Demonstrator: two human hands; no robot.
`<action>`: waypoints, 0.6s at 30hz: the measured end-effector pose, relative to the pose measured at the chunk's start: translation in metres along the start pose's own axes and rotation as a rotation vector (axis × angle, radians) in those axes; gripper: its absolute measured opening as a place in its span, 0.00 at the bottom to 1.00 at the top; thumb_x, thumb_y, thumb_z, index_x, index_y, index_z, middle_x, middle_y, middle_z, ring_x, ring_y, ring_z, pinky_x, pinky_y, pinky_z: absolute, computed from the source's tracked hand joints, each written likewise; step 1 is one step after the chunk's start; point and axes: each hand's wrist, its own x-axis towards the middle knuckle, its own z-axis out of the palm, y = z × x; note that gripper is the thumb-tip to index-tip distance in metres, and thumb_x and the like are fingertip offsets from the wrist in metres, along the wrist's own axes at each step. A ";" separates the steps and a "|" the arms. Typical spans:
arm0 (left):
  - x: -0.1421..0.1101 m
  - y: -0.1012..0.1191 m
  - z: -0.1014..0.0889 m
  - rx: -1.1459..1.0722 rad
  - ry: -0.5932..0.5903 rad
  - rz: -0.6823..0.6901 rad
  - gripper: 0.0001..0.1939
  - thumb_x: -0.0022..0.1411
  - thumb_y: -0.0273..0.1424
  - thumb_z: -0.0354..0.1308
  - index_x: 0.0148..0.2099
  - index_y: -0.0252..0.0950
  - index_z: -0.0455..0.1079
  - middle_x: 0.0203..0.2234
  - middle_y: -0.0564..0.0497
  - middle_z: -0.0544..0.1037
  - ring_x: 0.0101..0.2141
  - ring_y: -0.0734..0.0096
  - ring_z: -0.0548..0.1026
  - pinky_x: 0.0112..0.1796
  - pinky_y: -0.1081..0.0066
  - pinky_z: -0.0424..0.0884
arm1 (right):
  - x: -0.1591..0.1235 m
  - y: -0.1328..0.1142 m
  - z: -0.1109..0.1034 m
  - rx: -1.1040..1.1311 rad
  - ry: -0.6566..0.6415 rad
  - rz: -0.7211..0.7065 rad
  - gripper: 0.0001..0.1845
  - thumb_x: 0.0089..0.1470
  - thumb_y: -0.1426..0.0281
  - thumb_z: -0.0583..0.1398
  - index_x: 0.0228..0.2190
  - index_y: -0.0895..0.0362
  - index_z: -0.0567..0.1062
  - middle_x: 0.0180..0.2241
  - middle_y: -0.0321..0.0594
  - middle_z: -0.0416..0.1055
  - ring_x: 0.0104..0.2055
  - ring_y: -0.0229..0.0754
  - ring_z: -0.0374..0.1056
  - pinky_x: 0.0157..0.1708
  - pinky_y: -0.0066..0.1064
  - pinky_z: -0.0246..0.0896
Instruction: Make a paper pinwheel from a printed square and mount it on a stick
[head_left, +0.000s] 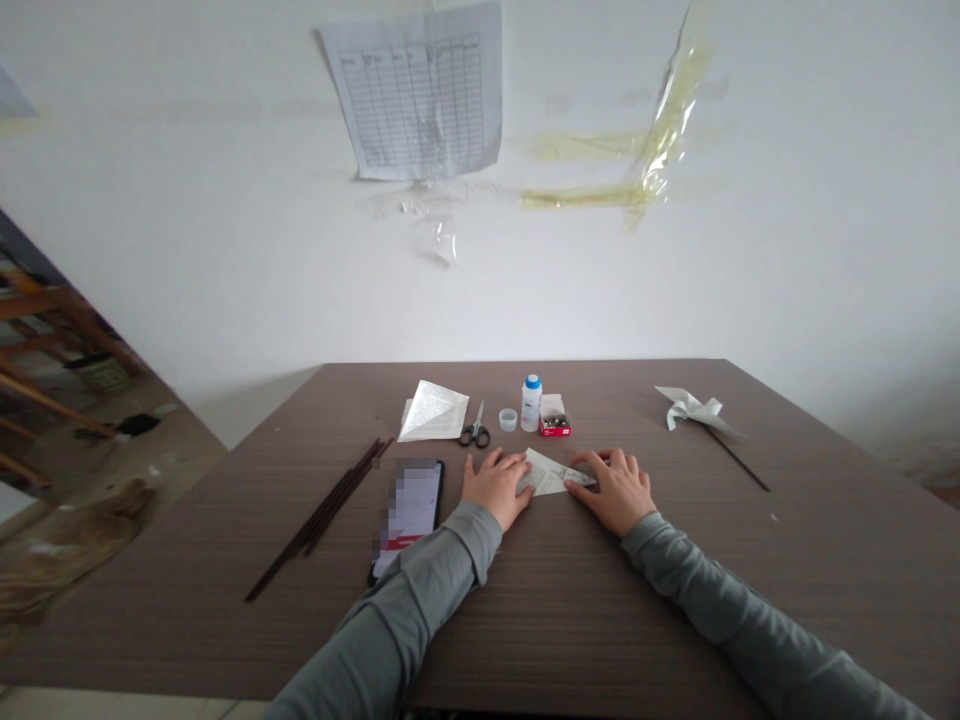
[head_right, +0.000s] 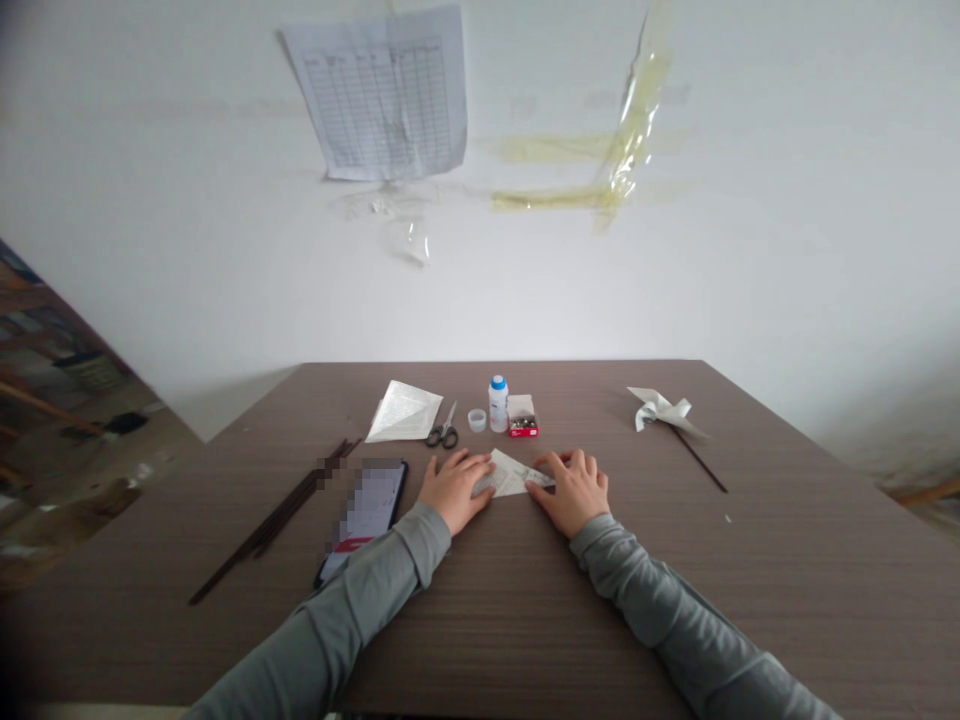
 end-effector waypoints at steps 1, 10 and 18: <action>0.000 0.000 0.000 0.000 0.006 0.001 0.24 0.85 0.32 0.70 0.76 0.54 0.89 0.82 0.48 0.85 0.86 0.35 0.74 0.87 0.19 0.63 | 0.000 0.001 0.000 0.004 -0.006 0.004 0.20 0.79 0.56 0.68 0.64 0.41 0.93 0.64 0.52 0.83 0.69 0.66 0.78 0.69 0.61 0.74; 0.000 0.001 0.001 0.001 0.044 -0.011 0.23 0.83 0.31 0.72 0.72 0.56 0.92 0.80 0.50 0.88 0.84 0.35 0.76 0.85 0.24 0.68 | -0.003 0.010 -0.001 0.019 -0.008 0.024 0.25 0.80 0.56 0.63 0.68 0.40 0.92 0.65 0.52 0.83 0.71 0.68 0.78 0.71 0.62 0.75; -0.003 0.005 -0.007 -0.011 -0.050 -0.022 0.24 0.87 0.34 0.69 0.78 0.54 0.88 0.87 0.49 0.81 0.90 0.33 0.68 0.89 0.16 0.55 | 0.000 0.023 0.006 0.031 -0.007 0.044 0.29 0.78 0.61 0.62 0.71 0.35 0.91 0.66 0.50 0.83 0.71 0.68 0.79 0.70 0.62 0.77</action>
